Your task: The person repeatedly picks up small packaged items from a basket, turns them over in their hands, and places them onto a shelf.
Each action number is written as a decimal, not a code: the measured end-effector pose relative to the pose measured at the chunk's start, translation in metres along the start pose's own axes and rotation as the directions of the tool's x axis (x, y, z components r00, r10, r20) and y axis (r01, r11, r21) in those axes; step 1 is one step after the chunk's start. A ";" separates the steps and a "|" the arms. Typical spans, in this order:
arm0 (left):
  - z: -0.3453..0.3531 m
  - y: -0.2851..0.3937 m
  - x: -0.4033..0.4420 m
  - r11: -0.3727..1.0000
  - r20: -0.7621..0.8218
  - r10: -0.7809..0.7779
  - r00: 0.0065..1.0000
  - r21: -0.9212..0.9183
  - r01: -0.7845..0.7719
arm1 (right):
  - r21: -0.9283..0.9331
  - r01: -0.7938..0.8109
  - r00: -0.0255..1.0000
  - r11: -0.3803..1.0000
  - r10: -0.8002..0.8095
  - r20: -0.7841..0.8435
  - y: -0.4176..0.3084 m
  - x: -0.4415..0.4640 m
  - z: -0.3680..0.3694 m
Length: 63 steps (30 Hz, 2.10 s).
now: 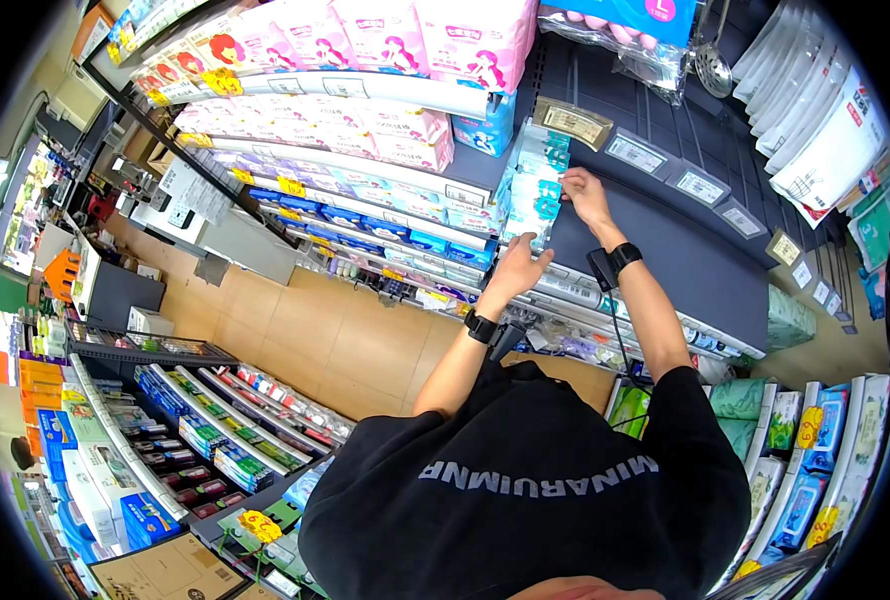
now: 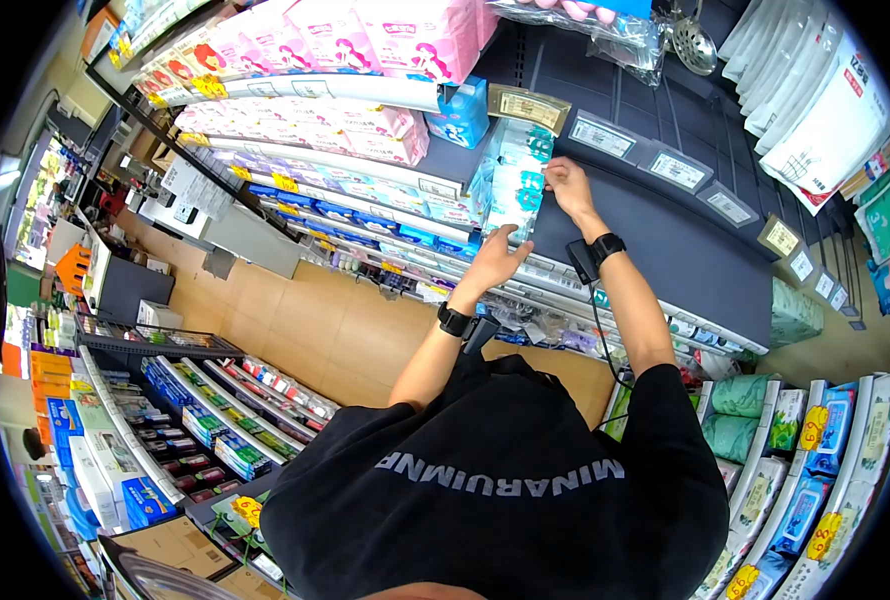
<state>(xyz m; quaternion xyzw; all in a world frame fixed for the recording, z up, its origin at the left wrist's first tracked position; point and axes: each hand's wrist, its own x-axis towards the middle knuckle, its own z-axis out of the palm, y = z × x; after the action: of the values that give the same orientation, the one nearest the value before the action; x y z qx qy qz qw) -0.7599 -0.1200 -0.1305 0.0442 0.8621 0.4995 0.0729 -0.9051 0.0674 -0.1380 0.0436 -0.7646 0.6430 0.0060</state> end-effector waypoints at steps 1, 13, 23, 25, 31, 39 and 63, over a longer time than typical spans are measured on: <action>0.000 0.000 0.000 1.000 -0.001 0.002 1.000 -0.004 -0.002 | 0.016 -0.014 1.000 1.000 0.014 0.010 0.001 0.000 0.000; 0.001 -0.002 0.001 0.999 -0.013 0.023 1.000 -0.031 -0.023 | -0.151 -0.028 0.999 0.988 0.031 0.022 0.000 -0.009 0.000; 0.000 0.001 -0.003 0.999 -0.005 -0.003 1.000 -0.044 0.003 | -0.115 -0.068 0.995 0.991 0.058 -0.084 -0.007 -0.023 0.001; 0.000 -0.001 -0.004 0.999 -0.010 0.006 1.000 -0.042 -0.006 | -0.236 -0.073 0.992 0.969 0.047 -0.114 -0.001 -0.022 0.000; 0.003 -0.007 -0.005 0.999 -0.048 0.045 0.998 -0.014 -0.046 | -0.284 -0.070 0.979 0.956 0.011 -0.202 0.000 -0.030 0.019; 0.004 -0.004 -0.007 0.999 -0.034 0.011 0.999 -0.031 -0.012 | -0.501 0.212 0.948 0.839 -0.302 -0.105 -0.017 -0.043 0.028; 0.008 -0.005 -0.009 1.000 -0.028 0.019 0.999 -0.001 -0.019 | -0.073 -0.026 0.984 0.997 0.012 -0.177 -0.002 -0.044 0.037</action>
<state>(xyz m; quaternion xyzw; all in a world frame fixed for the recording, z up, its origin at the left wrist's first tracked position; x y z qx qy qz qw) -0.7497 -0.1167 -0.1377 0.0451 0.8624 0.5012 0.0560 -0.8592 0.0335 -0.1449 -0.0212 -0.7851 0.6151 0.0694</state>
